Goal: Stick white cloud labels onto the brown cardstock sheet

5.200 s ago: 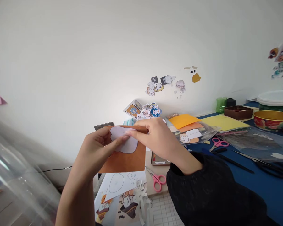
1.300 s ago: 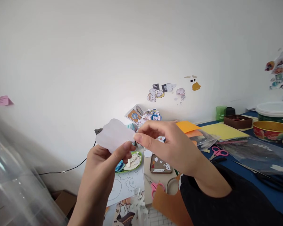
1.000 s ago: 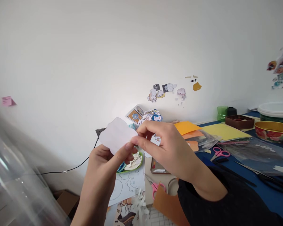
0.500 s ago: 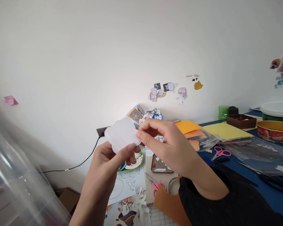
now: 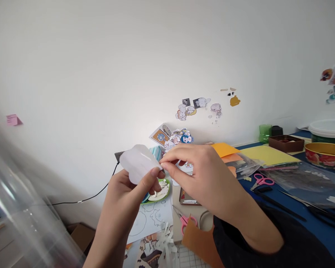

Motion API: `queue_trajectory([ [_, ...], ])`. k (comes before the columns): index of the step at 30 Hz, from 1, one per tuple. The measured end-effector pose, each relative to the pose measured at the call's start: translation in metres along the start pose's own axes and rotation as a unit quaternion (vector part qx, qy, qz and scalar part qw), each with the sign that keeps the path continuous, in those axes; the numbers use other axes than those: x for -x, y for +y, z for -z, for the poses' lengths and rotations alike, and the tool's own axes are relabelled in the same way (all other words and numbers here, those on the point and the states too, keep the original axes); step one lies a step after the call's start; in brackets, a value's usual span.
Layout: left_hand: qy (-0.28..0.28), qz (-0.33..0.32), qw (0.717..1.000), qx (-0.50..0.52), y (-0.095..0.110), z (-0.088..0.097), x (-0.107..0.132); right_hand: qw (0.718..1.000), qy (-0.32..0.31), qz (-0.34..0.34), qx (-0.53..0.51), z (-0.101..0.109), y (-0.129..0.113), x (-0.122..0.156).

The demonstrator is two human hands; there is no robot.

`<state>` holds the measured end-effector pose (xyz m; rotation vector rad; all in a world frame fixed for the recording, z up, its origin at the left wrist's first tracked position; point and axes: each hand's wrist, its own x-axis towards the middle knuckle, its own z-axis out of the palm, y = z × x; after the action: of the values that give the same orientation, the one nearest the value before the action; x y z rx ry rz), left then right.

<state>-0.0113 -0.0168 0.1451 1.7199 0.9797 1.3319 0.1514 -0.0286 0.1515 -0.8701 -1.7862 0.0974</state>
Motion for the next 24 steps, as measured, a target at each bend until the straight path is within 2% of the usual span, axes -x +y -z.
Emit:
queue_trajectory([
  [12, -0.009, -0.097, 0.982, -0.161, 0.0014, 0.0007, 0.0010, 0.995, -0.087, -0.049, 0.002, 0.0089, 0.0059, -0.0004],
  [20, -0.007, -0.106, 0.977, -0.182, 0.0001, 0.0003, -0.0014, 0.995, -0.090, -0.048, 0.017, 0.0099, 0.0084, -0.0016],
  [24, -0.002, -0.108, 0.976, -0.189, -0.0006, 0.0008, -0.0018, 0.996, -0.080, -0.024, 0.026, 0.0084, 0.0084, -0.0009],
])
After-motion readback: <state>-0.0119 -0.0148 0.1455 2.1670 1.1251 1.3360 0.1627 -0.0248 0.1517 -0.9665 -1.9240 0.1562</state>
